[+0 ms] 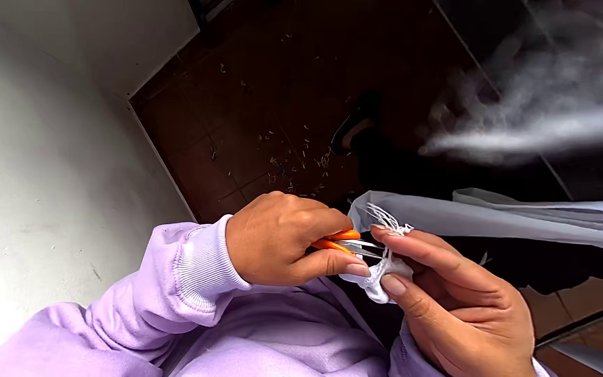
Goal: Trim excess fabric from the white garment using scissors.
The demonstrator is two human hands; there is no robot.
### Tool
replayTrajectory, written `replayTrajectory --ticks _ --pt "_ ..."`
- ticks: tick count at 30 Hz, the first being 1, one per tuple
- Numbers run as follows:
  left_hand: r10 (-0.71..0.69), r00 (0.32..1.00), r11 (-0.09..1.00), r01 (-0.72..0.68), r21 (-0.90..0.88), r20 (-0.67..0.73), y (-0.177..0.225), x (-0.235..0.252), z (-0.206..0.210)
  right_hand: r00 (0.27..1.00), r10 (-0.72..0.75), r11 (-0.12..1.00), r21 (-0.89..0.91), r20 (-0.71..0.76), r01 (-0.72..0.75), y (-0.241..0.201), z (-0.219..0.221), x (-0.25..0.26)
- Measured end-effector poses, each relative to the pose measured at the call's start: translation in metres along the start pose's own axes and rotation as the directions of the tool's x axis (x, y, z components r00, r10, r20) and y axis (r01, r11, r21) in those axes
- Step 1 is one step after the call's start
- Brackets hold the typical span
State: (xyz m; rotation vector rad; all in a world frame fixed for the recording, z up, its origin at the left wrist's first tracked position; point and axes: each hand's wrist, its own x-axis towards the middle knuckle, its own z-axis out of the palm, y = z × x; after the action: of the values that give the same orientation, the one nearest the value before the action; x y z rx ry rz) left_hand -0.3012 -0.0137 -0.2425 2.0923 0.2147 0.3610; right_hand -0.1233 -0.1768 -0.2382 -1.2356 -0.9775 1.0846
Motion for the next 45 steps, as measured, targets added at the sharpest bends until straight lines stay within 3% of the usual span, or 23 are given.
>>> replayTrajectory --ticks 12,16,19,23,26,29,33,37,45 --pt "0.086 0.996 0.996 -0.085 -0.038 0.008 -0.005 0.005 0.008 1.000 0.019 0.998 -0.055 0.019 -0.018 0.000 0.002 -0.001" --pt "0.027 0.993 0.967 -0.054 -0.249 -0.112 -0.017 0.002 0.004 0.999 0.031 0.997 -0.072 0.005 -0.031 -0.003 0.004 -0.002" --pt "-0.062 0.978 0.911 -0.026 -0.411 -0.199 -0.017 -0.001 0.008 0.999 -0.046 0.990 -0.131 -0.004 0.045 -0.003 0.008 -0.001" --pt "0.001 0.936 0.971 -0.085 -0.224 -0.353 0.007 -0.003 0.025 0.981 -0.134 0.979 -0.173 -0.141 0.108 0.003 0.015 0.001" --pt "0.078 0.892 0.979 -0.153 -0.135 -0.445 0.019 -0.005 0.044 0.940 -0.146 0.987 -0.108 -0.308 0.118 0.008 0.022 0.003" --pt "0.006 0.929 0.975 -0.089 -0.206 -0.369 0.019 -0.005 0.058 0.945 -0.027 0.993 0.101 -0.325 0.063 0.006 0.029 0.002" --pt "-0.058 0.910 0.979 -0.029 -0.201 -0.410 0.017 -0.001 0.059 0.972 0.064 0.932 0.362 -0.225 0.022 0.005 0.028 -0.001" --pt "-0.140 0.897 0.943 -0.009 -0.334 -0.420 0.015 0.002 0.054 0.967 0.044 0.974 0.227 -0.250 0.015 0.006 0.028 0.000" --pt "-0.192 0.952 0.711 -0.031 -0.702 -0.237 0.015 0.001 0.038 0.978 -0.030 0.999 -0.038 -0.206 0.023 0.006 0.023 0.001"
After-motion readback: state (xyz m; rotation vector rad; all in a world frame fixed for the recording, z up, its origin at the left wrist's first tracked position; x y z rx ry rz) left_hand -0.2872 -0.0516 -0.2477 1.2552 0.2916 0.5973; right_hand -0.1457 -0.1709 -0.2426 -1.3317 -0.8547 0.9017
